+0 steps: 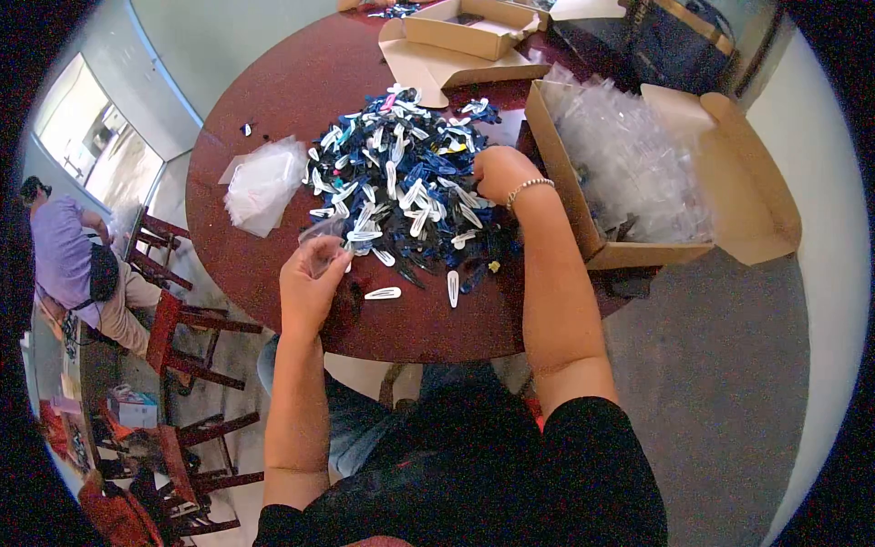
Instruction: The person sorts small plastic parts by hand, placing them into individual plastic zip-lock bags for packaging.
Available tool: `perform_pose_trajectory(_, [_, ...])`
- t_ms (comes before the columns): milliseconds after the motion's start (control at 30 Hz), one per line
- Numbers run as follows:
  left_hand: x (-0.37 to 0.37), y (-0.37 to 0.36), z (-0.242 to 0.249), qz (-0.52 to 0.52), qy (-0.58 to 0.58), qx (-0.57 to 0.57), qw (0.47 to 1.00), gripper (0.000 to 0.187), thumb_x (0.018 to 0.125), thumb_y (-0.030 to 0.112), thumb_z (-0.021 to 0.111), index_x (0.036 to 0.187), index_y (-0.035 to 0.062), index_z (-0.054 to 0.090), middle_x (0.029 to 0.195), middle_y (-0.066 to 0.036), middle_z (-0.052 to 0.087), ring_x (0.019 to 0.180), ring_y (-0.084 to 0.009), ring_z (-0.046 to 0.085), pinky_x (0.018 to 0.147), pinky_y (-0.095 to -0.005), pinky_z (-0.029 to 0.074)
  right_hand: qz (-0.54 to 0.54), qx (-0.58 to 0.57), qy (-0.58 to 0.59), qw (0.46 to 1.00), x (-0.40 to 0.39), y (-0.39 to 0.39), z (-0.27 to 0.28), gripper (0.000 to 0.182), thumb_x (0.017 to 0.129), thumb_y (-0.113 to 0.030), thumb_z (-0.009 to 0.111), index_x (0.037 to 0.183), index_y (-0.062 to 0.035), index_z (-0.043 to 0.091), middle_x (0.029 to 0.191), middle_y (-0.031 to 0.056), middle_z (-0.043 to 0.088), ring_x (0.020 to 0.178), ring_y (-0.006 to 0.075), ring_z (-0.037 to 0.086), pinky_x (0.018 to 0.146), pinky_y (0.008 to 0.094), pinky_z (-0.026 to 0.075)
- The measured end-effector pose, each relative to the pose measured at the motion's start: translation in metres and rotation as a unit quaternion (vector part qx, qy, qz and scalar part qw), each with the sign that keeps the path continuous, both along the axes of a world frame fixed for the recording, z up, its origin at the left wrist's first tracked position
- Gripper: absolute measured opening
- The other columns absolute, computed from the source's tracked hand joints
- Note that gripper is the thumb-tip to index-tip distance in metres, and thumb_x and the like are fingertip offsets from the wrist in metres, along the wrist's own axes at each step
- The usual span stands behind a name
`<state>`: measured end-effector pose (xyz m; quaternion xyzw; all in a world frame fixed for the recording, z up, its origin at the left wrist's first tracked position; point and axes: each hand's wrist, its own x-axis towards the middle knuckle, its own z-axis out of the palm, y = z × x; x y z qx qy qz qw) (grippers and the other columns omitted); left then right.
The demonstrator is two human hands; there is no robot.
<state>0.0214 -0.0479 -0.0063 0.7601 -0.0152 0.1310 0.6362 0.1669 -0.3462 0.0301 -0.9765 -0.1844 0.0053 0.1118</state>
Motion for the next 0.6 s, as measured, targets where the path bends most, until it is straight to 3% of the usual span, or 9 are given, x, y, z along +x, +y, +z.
perform_pose_trajectory(100, [0.000,-0.002,-0.001,-0.002,-0.007,0.004,1.000,0.025,0.081,0.003,0.074,0.102,-0.0036,0.062,0.094,-0.005,0.064,0.083,-0.0089,0.060,0.072,-0.0234,0.051,-0.019,0.027,-0.019,0.999,-0.016,0.006,0.027,0.022,0.074,-0.018,0.071,0.092,-0.0062,0.070,0.093,0.0151,0.068,0.081,0.0344,0.064,0.076,0.0416,0.052])
perform_pose_trajectory(167, [-0.001,-0.004,0.002,0.005,-0.018,-0.001,1.000,0.024,0.081,0.003,0.074,0.101,-0.0031,0.062,0.092,-0.005,0.065,0.082,-0.0087,0.060,0.072,-0.0231,0.051,0.013,0.165,-0.077,0.983,-0.038,0.016,0.046,0.018,0.074,-0.011,0.071,0.089,-0.0009,0.068,0.082,0.0129,0.068,0.076,0.0252,0.065,0.072,0.0343,0.052])
perform_pose_trajectory(233, [-0.004,-0.007,0.011,0.017,-0.024,0.077,0.997,0.024,0.080,0.005,0.075,0.100,-0.0016,0.064,0.089,-0.004,0.066,0.080,-0.0074,0.061,0.072,-0.0232,0.051,0.084,0.315,-0.050,0.944,-0.060,0.032,0.059,0.019,0.079,-0.011,0.071,0.092,0.0014,0.066,0.081,0.0095,0.067,0.075,0.0183,0.064,0.072,0.0303,0.051])
perform_pose_trajectory(267, [-0.003,-0.006,0.008,0.016,-0.016,0.086,0.996,0.026,0.079,0.007,0.076,0.101,-0.0003,0.065,0.086,-0.003,0.066,0.078,-0.0068,0.061,0.071,-0.0234,0.051,0.101,0.330,-0.030,0.938,-0.074,0.043,0.068,0.019,0.081,-0.008,0.070,0.095,0.0023,0.066,0.087,0.0077,0.066,0.077,0.0135,0.063,0.071,0.0270,0.051])
perform_pose_trajectory(367, [0.000,-0.005,-0.001,0.018,-0.027,0.083,0.996,0.030,0.078,0.009,0.077,0.104,0.0004,0.065,0.085,-0.002,0.067,0.078,-0.0078,0.062,0.070,-0.0243,0.051,0.195,0.410,-0.054,0.890,-0.104,0.079,0.073,0.018,0.080,-0.002,0.069,0.098,-0.0005,0.065,0.090,0.0066,0.063,0.077,0.0130,0.063,0.068,0.0241,0.050])
perform_pose_trajectory(533, [-0.002,-0.006,0.003,0.018,-0.032,0.048,0.998,0.029,0.079,0.007,0.076,0.105,-0.0002,0.064,0.087,-0.002,0.067,0.079,-0.0069,0.062,0.071,-0.0246,0.052,0.271,0.365,-0.104,0.885,-0.113,0.129,0.051,0.022,0.078,-0.001,0.069,0.100,-0.0013,0.065,0.084,0.0110,0.064,0.072,0.0211,0.065,0.065,0.0301,0.052])
perform_pose_trajectory(600, [0.000,-0.004,-0.002,-0.035,-0.019,-0.060,0.997,0.029,0.080,0.005,0.075,0.105,-0.0010,0.063,0.089,-0.003,0.067,0.080,-0.0070,0.061,0.071,-0.0239,0.052,0.279,0.383,-0.120,0.873,-0.112,0.135,0.044,0.024,0.079,-0.002,0.069,0.103,-0.0010,0.066,0.090,0.0127,0.066,0.072,0.0224,0.066,0.065,0.0309,0.052])
